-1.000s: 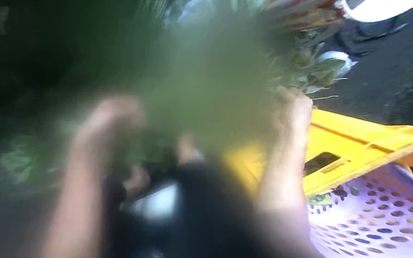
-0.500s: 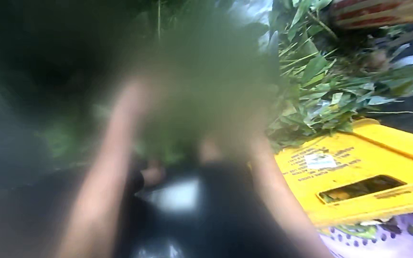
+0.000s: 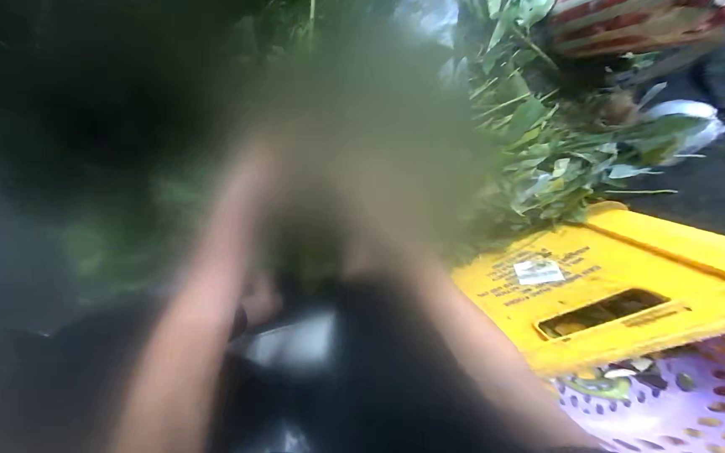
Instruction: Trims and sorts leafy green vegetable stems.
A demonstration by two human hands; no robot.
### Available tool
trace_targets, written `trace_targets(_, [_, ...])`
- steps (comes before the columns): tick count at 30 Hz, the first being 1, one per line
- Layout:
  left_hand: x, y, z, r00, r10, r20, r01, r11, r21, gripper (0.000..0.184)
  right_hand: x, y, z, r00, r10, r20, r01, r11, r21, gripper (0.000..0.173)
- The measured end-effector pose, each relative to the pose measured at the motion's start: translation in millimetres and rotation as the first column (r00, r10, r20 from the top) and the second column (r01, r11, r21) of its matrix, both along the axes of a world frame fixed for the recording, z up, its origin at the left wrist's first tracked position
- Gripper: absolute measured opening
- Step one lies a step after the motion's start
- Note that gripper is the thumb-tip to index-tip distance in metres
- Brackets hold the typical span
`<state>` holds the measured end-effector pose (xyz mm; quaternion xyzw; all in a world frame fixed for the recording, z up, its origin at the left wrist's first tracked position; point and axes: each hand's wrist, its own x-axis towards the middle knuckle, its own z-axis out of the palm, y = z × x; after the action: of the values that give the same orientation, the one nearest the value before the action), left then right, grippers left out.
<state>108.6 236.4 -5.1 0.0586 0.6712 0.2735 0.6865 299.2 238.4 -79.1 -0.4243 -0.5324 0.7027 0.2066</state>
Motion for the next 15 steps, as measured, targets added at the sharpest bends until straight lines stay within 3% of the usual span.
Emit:
trace_targets(2, [3.8, -0.4, 0.1, 0.991, -0.125, -0.041, 0.126, 0.992, 0.022, 0.032, 3.2, -2.1, -1.3, 1.000, 0.020, 0.010, -0.020, 1.000, -0.015, 0.022])
trace_targets(4, [8.8, -2.5, 7.0, 0.922, -0.339, -0.189, 0.351, 0.936, 0.035, 0.029, 14.4, -7.1, 3.5, 0.991, 0.044, 0.130, -0.056, 0.994, 0.098, 0.021])
trace_targets(5, [9.4, -4.0, 11.7, 0.820, -0.488, -0.298, 0.515, 0.857, 0.017, 0.029, 22.7, -9.0, 13.7, 0.963, 0.060, 0.263, -0.112, 0.976, 0.189, 0.021])
trace_targets(7, [6.9, -7.1, 24.9, 0.493, -0.738, -0.461, 0.787, 0.604, -0.125, 0.030, 44.2, -8.8, 50.8, 0.809, 0.101, 0.579, -0.309, 0.911, 0.273, 0.023])
trace_targets(9, [-5.3, -12.1, 37.2, 0.247, -0.831, -0.499, 0.855, 0.429, -0.291, 0.032, 80.0, -10.0, 59.2, 0.627, 0.075, 0.775, -0.392, 0.891, 0.231, 0.030])
trace_targets(11, [-23.1, -16.5, 52.4, 0.174, -0.829, -0.531, 0.815, 0.424, -0.395, 0.034, 121.9, -8.9, 50.2, 0.425, -0.044, 0.904, -0.338, 0.919, 0.204, 0.037])
trace_targets(13, [-32.8, -19.1, 65.4, 0.124, -0.769, -0.627, 0.723, 0.503, -0.473, 0.038, 150.2, -2.9, 33.7, 0.276, -0.234, 0.932, -0.290, 0.904, 0.313, 0.041])
trace_targets(15, [-30.5, -24.8, 61.1, 0.082, -0.651, -0.755, 0.659, 0.603, -0.449, 0.042, 159.2, -9.3, 19.1, 0.344, -0.363, 0.866, -0.304, 0.830, 0.468, 0.039])
